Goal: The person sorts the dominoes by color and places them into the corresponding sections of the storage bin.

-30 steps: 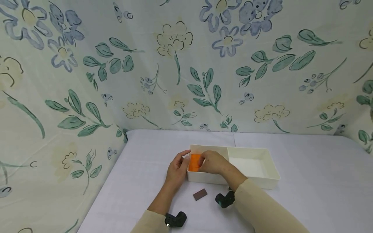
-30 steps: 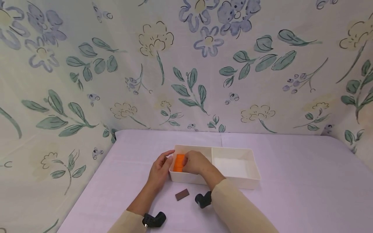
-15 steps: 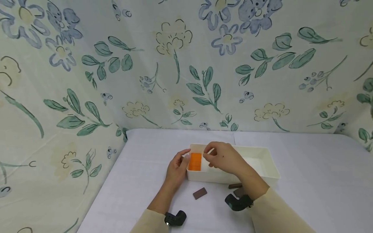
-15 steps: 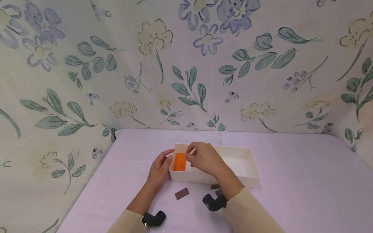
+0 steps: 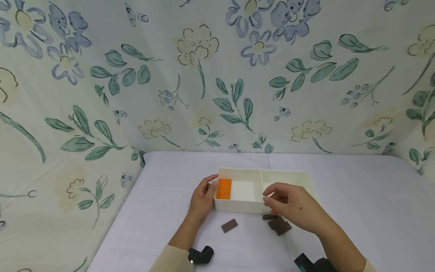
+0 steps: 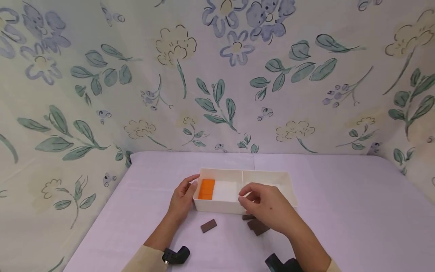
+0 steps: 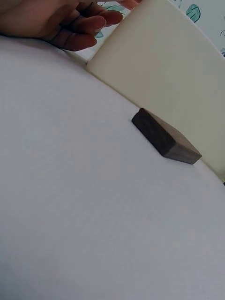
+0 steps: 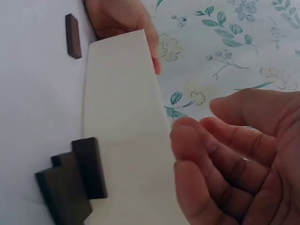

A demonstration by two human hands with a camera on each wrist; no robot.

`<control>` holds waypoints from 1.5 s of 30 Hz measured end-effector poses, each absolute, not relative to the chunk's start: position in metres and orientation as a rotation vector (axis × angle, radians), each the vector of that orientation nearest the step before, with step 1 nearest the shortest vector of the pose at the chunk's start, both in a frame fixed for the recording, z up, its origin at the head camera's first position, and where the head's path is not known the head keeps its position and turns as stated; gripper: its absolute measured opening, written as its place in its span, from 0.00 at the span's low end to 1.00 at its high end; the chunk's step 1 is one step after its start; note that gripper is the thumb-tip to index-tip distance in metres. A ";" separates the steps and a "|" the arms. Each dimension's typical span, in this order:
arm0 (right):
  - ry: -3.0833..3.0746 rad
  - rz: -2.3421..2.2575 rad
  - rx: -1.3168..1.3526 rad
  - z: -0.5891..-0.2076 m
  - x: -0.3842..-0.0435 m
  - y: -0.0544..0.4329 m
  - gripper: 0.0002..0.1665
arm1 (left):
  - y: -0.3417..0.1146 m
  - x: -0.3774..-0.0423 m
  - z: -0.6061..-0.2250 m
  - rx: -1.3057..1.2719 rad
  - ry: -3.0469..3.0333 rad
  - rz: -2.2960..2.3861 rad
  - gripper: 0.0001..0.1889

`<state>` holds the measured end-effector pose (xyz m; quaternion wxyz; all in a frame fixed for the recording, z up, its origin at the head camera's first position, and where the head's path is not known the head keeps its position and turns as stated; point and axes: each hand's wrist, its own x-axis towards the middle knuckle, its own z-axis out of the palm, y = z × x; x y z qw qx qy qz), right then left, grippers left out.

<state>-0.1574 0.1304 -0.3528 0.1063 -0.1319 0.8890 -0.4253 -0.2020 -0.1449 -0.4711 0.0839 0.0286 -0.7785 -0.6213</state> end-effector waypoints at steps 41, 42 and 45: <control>2.702 -0.891 -0.449 -0.422 -0.148 0.130 0.12 | -0.145 -0.201 -0.470 0.110 -2.362 -1.829 0.16; 2.704 -0.887 -0.450 -0.423 -0.147 0.130 0.12 | -0.145 -0.201 -0.470 0.110 -2.361 -1.831 0.16; 2.712 -0.879 -0.481 -0.424 -0.147 0.131 0.12 | -0.144 -0.201 -0.470 0.114 -2.360 -1.837 0.16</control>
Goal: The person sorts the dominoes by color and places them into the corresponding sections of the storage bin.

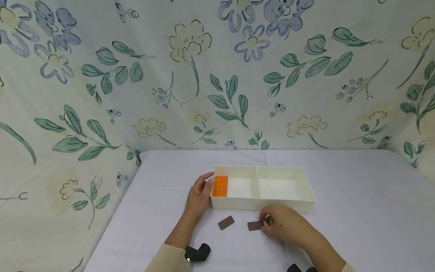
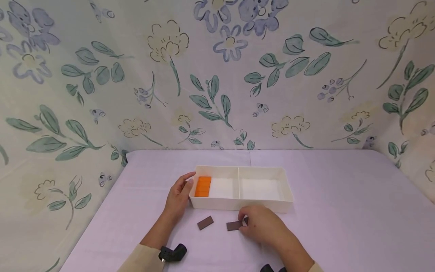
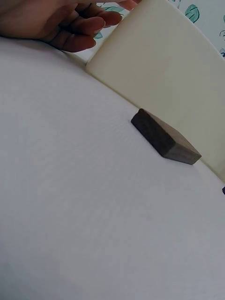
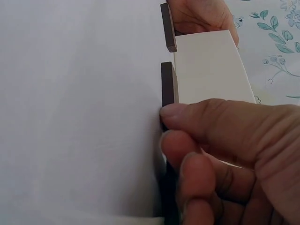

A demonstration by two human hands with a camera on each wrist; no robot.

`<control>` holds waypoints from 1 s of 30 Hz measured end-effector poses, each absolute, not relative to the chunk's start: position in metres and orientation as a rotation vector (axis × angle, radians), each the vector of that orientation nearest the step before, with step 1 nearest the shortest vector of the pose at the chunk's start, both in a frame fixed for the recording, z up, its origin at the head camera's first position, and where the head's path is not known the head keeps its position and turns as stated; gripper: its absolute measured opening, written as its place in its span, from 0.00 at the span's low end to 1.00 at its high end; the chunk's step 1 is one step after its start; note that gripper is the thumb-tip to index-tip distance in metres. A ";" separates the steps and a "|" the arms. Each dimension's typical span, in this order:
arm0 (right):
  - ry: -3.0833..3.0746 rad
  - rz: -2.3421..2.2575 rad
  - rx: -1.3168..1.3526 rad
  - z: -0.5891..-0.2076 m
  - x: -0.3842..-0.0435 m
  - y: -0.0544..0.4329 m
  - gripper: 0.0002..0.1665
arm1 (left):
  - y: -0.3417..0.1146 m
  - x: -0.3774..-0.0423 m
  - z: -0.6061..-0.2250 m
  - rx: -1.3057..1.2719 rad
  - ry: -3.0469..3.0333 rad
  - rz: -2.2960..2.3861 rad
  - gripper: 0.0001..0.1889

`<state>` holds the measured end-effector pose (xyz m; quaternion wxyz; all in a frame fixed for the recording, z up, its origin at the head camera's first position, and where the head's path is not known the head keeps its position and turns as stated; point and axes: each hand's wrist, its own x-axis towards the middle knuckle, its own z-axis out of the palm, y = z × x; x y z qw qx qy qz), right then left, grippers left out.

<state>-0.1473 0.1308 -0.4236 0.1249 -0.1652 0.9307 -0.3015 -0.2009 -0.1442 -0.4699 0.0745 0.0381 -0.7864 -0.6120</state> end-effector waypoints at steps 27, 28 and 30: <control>2.693 -0.945 -0.610 -0.417 -0.152 0.130 0.09 | -0.143 -0.200 -0.468 0.097 -2.340 -1.837 0.16; 2.692 -0.945 -0.611 -0.417 -0.152 0.130 0.09 | -0.143 -0.200 -0.468 0.097 -2.338 -1.837 0.16; 2.696 -0.943 -0.617 -0.418 -0.153 0.130 0.08 | -0.143 -0.200 -0.468 0.098 -2.338 -1.839 0.16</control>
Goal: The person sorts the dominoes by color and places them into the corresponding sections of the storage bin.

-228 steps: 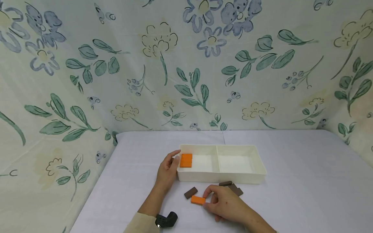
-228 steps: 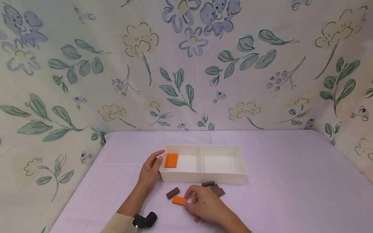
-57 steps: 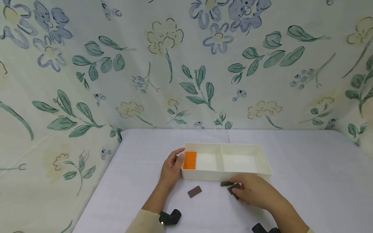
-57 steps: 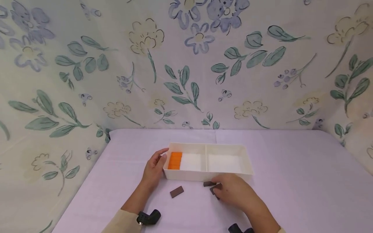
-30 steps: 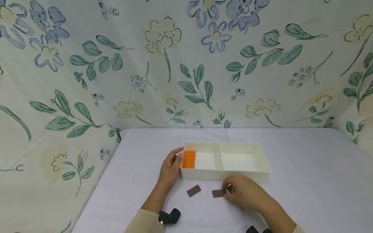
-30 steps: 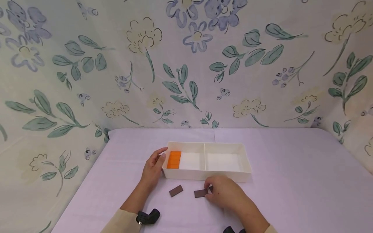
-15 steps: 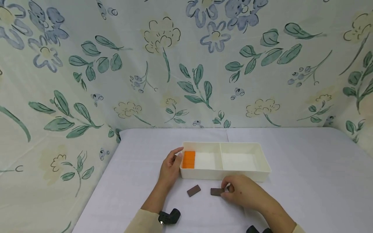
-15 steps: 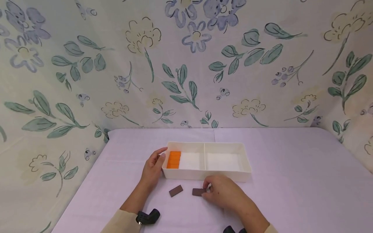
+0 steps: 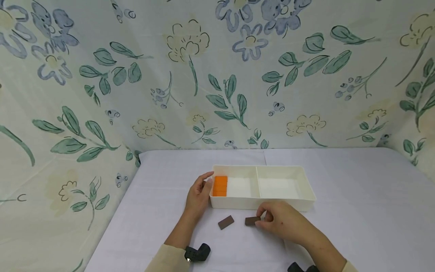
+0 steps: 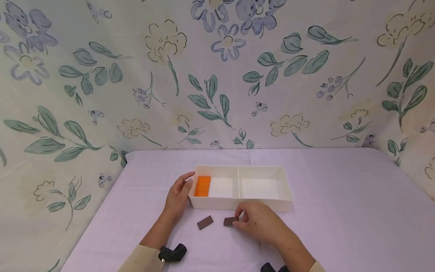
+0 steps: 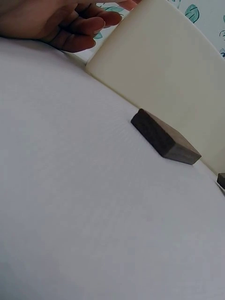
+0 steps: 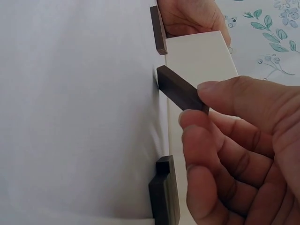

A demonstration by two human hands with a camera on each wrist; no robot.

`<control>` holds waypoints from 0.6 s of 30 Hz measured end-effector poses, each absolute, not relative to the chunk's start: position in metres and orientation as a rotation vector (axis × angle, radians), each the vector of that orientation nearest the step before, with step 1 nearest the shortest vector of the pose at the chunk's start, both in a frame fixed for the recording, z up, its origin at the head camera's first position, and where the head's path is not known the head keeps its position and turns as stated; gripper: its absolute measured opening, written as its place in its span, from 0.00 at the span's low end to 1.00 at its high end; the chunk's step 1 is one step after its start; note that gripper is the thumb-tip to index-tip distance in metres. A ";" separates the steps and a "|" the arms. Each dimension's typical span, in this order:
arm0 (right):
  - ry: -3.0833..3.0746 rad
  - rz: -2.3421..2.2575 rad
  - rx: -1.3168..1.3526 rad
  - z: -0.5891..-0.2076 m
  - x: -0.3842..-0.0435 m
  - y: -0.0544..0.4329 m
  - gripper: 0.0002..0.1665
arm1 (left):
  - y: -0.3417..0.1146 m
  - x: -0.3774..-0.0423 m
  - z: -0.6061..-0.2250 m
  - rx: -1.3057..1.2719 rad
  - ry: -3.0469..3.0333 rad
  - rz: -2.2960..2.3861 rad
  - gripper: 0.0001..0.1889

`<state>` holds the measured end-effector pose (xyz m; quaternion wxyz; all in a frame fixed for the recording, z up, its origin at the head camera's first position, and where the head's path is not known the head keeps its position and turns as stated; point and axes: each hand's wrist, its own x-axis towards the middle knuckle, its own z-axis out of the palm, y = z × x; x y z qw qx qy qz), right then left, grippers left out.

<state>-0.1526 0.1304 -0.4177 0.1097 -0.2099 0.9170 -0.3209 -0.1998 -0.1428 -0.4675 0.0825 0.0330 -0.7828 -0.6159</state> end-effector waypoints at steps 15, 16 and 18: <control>2.683 -0.966 -0.621 -0.416 -0.153 0.132 0.08 | -0.142 -0.199 -0.466 0.100 -2.336 -1.842 0.15; 2.680 -0.967 -0.617 -0.416 -0.153 0.132 0.07 | -0.142 -0.199 -0.466 0.098 -2.334 -1.844 0.15; 2.676 -0.968 -0.606 -0.415 -0.153 0.132 0.07 | -0.143 -0.199 -0.467 0.088 -2.331 -1.848 0.16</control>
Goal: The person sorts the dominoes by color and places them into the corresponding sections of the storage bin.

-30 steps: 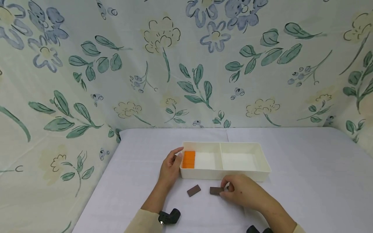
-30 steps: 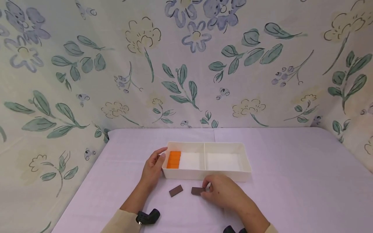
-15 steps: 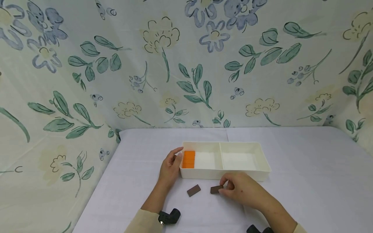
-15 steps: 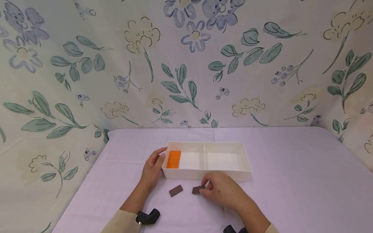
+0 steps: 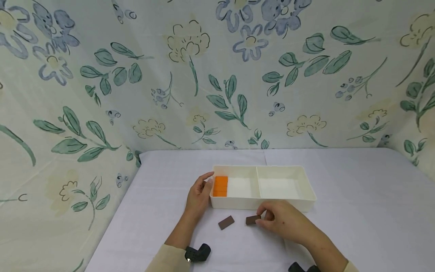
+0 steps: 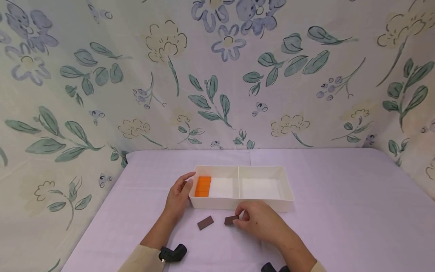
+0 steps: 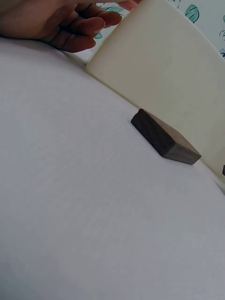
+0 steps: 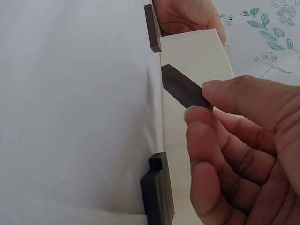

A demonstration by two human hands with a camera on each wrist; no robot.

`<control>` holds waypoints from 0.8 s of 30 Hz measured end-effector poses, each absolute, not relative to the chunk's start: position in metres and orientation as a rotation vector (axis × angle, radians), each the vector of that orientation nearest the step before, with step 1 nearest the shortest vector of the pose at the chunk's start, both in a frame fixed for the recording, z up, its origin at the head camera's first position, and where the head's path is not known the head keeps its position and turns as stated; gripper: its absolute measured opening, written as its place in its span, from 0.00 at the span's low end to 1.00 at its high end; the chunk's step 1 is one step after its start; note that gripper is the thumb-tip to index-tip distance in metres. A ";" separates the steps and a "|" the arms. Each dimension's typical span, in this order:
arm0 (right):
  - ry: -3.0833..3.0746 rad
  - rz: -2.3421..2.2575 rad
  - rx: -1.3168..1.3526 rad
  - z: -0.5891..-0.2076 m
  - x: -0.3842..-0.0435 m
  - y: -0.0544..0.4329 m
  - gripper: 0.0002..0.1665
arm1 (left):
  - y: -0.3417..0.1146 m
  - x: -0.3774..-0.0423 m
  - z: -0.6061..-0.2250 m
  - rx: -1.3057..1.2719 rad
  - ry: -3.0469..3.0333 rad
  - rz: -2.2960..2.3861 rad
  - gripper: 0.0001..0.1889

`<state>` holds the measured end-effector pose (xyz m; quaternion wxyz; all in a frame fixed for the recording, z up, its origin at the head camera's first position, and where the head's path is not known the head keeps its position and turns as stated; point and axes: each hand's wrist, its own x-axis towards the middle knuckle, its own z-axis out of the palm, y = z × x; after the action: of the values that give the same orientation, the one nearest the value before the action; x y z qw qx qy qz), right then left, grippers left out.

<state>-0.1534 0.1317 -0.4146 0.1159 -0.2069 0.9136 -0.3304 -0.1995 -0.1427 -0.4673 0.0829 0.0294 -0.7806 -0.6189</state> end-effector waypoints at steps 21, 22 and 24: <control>2.654 -1.007 -0.492 -0.412 -0.152 0.132 0.09 | -0.144 -0.202 -0.471 0.080 -2.343 -1.838 0.15; 2.656 -1.007 -0.484 -0.412 -0.152 0.132 0.08 | -0.144 -0.202 -0.471 0.080 -2.343 -1.839 0.15; 2.664 -1.001 -0.478 -0.411 -0.152 0.132 0.08 | -0.144 -0.202 -0.471 0.079 -2.342 -1.841 0.16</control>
<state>-0.1519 0.1323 -0.4111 0.1275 -0.1642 0.9157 -0.3441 -0.2015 -0.1437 -0.4707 0.0806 0.0264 -0.7833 -0.6158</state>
